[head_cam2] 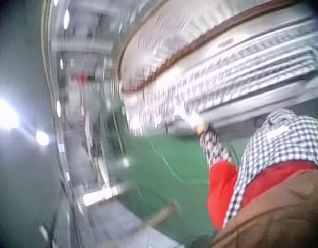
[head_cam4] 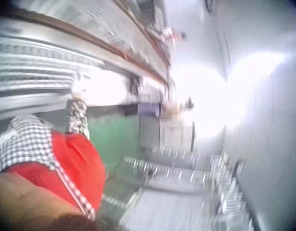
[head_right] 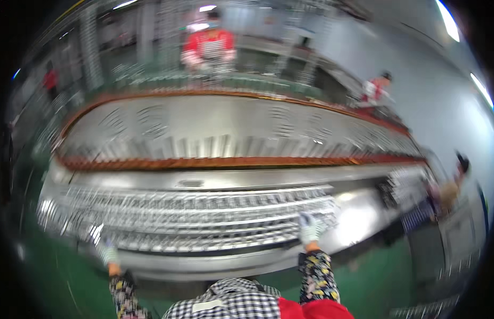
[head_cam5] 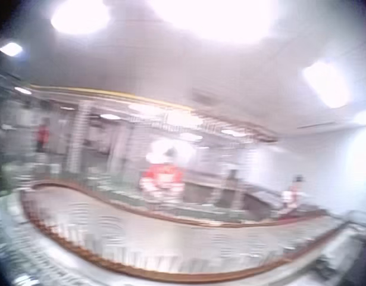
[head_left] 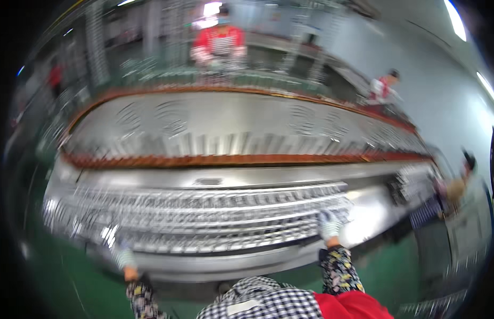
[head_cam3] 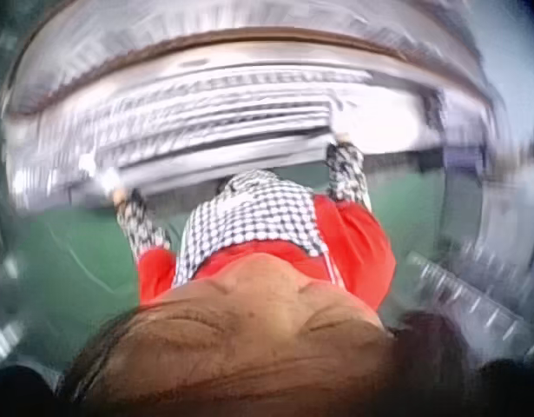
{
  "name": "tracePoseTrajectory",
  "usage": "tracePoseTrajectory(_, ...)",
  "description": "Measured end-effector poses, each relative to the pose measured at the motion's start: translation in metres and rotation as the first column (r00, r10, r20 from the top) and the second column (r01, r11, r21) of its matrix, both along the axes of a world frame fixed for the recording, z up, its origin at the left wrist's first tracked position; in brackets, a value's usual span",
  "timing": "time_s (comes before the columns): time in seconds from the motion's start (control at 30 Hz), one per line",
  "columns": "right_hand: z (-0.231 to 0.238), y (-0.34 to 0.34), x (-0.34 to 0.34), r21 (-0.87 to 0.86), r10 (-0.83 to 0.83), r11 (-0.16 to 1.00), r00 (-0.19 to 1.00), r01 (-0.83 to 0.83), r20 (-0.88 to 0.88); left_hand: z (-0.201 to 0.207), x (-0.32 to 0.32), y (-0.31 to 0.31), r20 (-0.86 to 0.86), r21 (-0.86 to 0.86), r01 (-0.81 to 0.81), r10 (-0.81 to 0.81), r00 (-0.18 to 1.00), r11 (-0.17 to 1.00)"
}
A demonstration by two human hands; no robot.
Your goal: Manually assemble circular metal parts onto a moving production line and hang them on a conveyor system.
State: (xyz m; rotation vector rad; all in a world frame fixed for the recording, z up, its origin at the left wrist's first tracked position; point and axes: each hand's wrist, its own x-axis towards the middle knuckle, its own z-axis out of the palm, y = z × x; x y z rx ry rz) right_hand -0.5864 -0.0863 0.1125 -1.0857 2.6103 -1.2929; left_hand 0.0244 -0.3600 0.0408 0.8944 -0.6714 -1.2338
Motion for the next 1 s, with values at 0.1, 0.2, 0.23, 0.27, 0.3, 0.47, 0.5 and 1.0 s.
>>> tracePoseTrajectory(0.1,-0.008,0.018,-0.031,-0.083,-0.034,0.995,0.984,0.049,0.176,0.027,-0.05,0.023,0.725,0.069,-0.246,0.121,0.678,0.967)
tracePoseTrajectory(0.2,-0.025,0.048,-0.058,0.018,0.022,1.0,0.991,-0.02,-0.134,0.026,-0.095,0.076,0.799,-0.09,-0.152,0.163,0.579,0.984)
tracePoseTrajectory(0.23,0.002,0.047,-0.05,0.092,0.116,0.991,0.972,-0.099,-0.204,0.056,-0.108,0.098,0.789,0.068,-0.055,-0.02,0.614,0.996)
tracePoseTrajectory(0.27,0.015,0.053,-0.057,0.14,0.176,0.98,0.933,-0.138,-0.315,0.084,-0.131,0.115,0.749,0.228,0.046,-0.205,0.63,0.973)
tracePoseTrajectory(0.3,0.026,0.059,-0.068,0.141,0.16,0.983,0.936,-0.121,-0.313,0.112,-0.165,0.126,0.788,0.186,0.097,-0.207,0.58,0.978)
tracePoseTrajectory(0.47,0.02,0.092,-0.145,0.384,0.133,0.922,0.972,-0.049,-0.194,0.179,-0.353,0.137,0.547,-0.123,0.422,-0.294,0.784,0.898)
tracePoseTrajectory(0.5,0.013,0.093,-0.153,0.392,0.218,0.914,0.943,-0.107,-0.251,0.183,-0.393,0.131,0.592,-0.132,0.576,-0.401,0.699,0.807)
tracePoseTrajectory(1.0,-0.022,0.108,-0.18,0.068,0.413,0.897,0.77,-0.437,-0.486,0.111,-0.974,0.126,0.921,0.218,0.545,-0.356,0.16,0.809)
